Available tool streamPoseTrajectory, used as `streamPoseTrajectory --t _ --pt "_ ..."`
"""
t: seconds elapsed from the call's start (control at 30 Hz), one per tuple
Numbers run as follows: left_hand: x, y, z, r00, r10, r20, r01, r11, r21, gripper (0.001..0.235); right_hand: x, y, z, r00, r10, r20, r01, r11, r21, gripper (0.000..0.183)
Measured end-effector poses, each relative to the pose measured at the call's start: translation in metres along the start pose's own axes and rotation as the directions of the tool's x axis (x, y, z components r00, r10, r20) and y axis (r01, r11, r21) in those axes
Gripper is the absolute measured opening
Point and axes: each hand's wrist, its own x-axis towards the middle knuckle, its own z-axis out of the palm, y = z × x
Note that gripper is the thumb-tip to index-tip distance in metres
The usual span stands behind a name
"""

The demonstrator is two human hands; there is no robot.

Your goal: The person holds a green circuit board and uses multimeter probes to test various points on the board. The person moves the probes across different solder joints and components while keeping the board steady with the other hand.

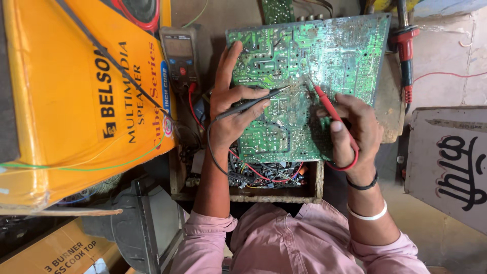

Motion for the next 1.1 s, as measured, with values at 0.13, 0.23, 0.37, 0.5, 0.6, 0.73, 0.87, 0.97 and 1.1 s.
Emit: streamPoseTrajectory --t 0.13,0.23,0.37,0.5,0.6,0.73,0.87,0.97,1.1 --pt "-0.001 -0.001 0.002 1.0 -0.009 -0.011 0.008 0.998 -0.062 0.017 0.006 -0.005 -0.007 0.994 -0.034 0.107 0.061 0.964 -0.259 0.032" --pt "-0.002 -0.003 0.002 1.0 -0.015 -0.015 0.014 0.996 -0.085 0.017 0.012 -0.008 -0.005 0.983 -0.06 0.173 0.111 0.946 -0.304 0.031" --pt "-0.004 -0.005 0.003 1.0 -0.017 -0.008 0.017 0.995 -0.095 0.016 0.015 -0.012 -0.003 0.98 -0.049 0.194 0.11 0.943 -0.315 0.031" --pt "-0.003 -0.003 0.001 0.999 -0.036 0.011 0.036 0.996 -0.08 0.017 0.016 -0.014 -0.003 0.976 -0.045 0.213 0.115 0.938 -0.328 0.032" --pt "-0.004 -0.002 0.001 0.999 -0.04 0.006 0.04 0.997 -0.072 0.018 0.018 -0.013 -0.003 0.974 -0.054 0.219 0.123 0.941 -0.316 0.031" --pt "-0.003 -0.003 0.003 0.999 -0.038 -0.005 0.037 0.997 -0.071 0.016 0.019 -0.014 -0.004 0.974 -0.035 0.224 0.105 0.944 -0.312 0.031" --pt "-0.003 -0.005 0.003 1.0 -0.021 -0.019 0.02 0.997 -0.076 0.016 0.019 -0.016 -0.004 0.975 -0.029 0.222 0.099 0.944 -0.313 0.03" --pt "-0.005 -0.005 0.003 0.999 -0.038 -0.007 0.038 0.996 -0.077 0.015 0.019 -0.016 -0.004 0.973 -0.04 0.226 0.113 0.94 -0.32 0.029" --pt "-0.003 -0.005 0.002 1.0 -0.019 -0.005 0.019 1.0 0.018 0.015 0.02 -0.015 -0.002 0.973 -0.036 0.229 0.111 0.94 -0.324 0.029"
